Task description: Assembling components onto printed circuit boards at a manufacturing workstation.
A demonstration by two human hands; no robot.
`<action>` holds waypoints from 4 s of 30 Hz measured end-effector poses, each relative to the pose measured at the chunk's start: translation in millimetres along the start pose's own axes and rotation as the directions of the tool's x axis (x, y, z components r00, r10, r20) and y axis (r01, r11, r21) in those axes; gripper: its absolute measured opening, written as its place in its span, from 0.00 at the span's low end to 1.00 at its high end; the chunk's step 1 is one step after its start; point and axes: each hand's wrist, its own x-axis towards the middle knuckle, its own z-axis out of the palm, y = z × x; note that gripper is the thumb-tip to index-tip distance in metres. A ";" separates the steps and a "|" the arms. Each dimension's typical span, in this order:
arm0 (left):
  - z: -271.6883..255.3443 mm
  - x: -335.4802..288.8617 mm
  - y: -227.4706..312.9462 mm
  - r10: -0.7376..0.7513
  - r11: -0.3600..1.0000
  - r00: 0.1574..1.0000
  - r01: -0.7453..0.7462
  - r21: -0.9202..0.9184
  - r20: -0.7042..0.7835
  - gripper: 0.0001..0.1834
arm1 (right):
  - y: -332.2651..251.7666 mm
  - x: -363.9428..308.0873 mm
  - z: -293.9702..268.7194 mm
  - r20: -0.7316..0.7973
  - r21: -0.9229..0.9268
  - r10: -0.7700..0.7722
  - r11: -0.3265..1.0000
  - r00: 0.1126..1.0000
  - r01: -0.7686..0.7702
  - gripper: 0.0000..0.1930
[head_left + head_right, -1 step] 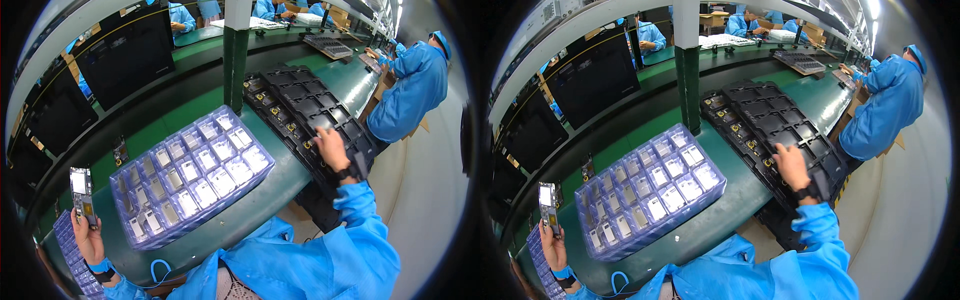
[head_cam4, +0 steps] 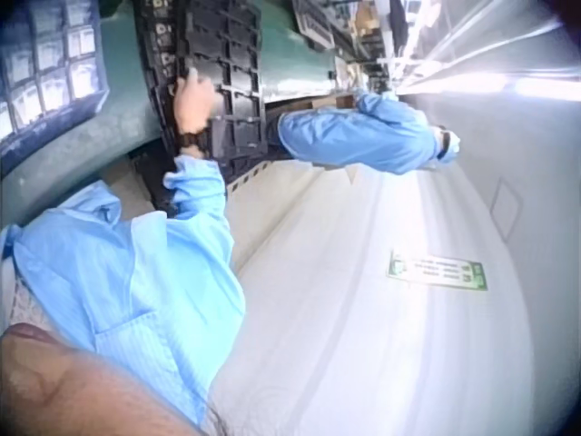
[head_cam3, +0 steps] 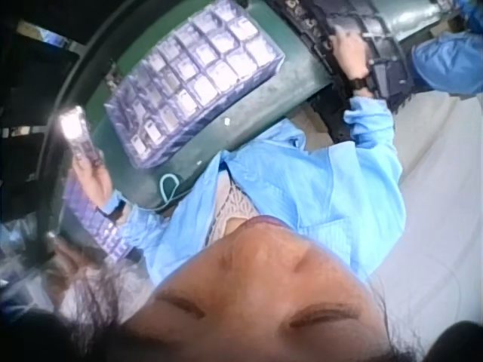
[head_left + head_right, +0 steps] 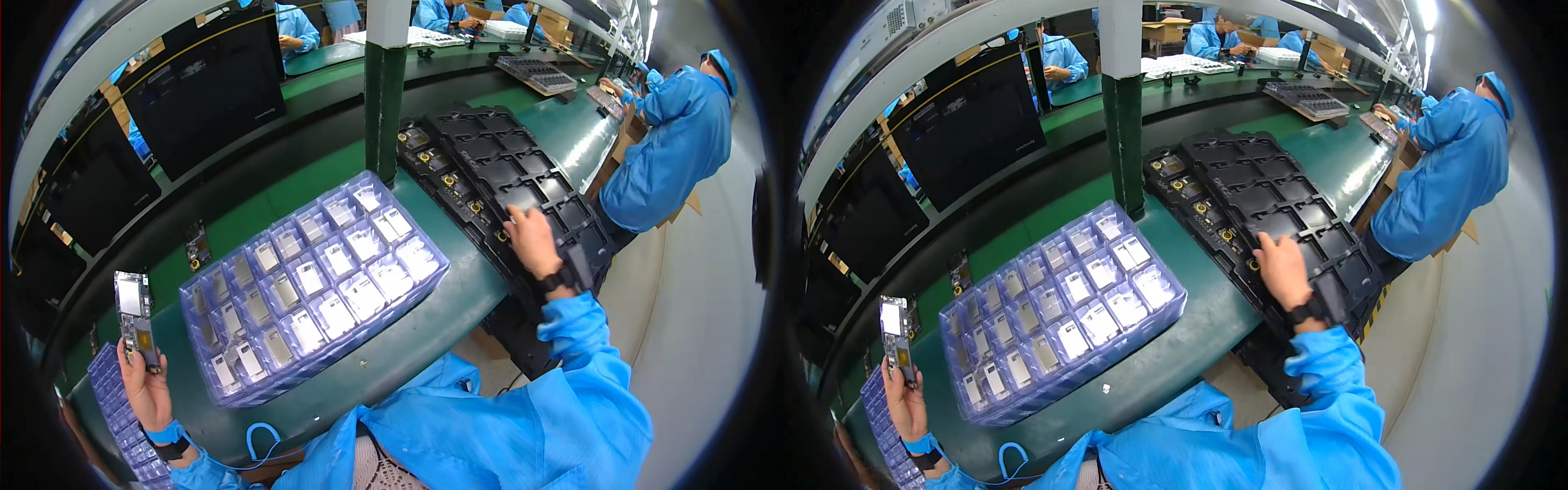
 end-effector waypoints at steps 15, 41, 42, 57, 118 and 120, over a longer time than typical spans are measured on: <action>-83.1 -88.8 -63.4 -0.053 0.991 0.860 0.109 0.081 -0.508 0.16 | -54.8 -2.7 30.1 -0.003 0.106 -0.044 0.993 0.999 0.044 0.19; 20.1 157.8 -45.4 -0.002 0.308 0.974 -0.214 0.927 0.225 0.20 | -39.4 -13.5 21.5 -0.002 0.100 0.039 0.994 0.999 -0.038 0.21; 26.1 179.8 -57.8 -0.113 0.243 0.979 -0.138 0.960 0.169 0.22 | -41.0 -10.0 17.8 -0.042 0.101 0.034 0.994 0.999 -0.030 0.21; 102.5 253.1 -147.6 -0.256 0.032 0.966 0.042 0.999 -0.032 0.33 | -128.7 43.7 -72.6 -0.226 0.447 0.037 0.892 0.974 0.070 0.12; 127.8 -54.7 -35.2 -0.400 0.893 0.831 0.449 -0.041 0.388 0.27 | -220.7 23.5 -60.1 0.471 0.867 -0.151 -0.099 0.869 -0.488 0.11; 128.2 -53.6 -36.1 -0.409 0.887 0.814 0.461 -0.029 0.411 0.26 | -220.9 16.9 -63.2 0.471 0.848 -0.183 -0.177 0.863 -0.500 0.06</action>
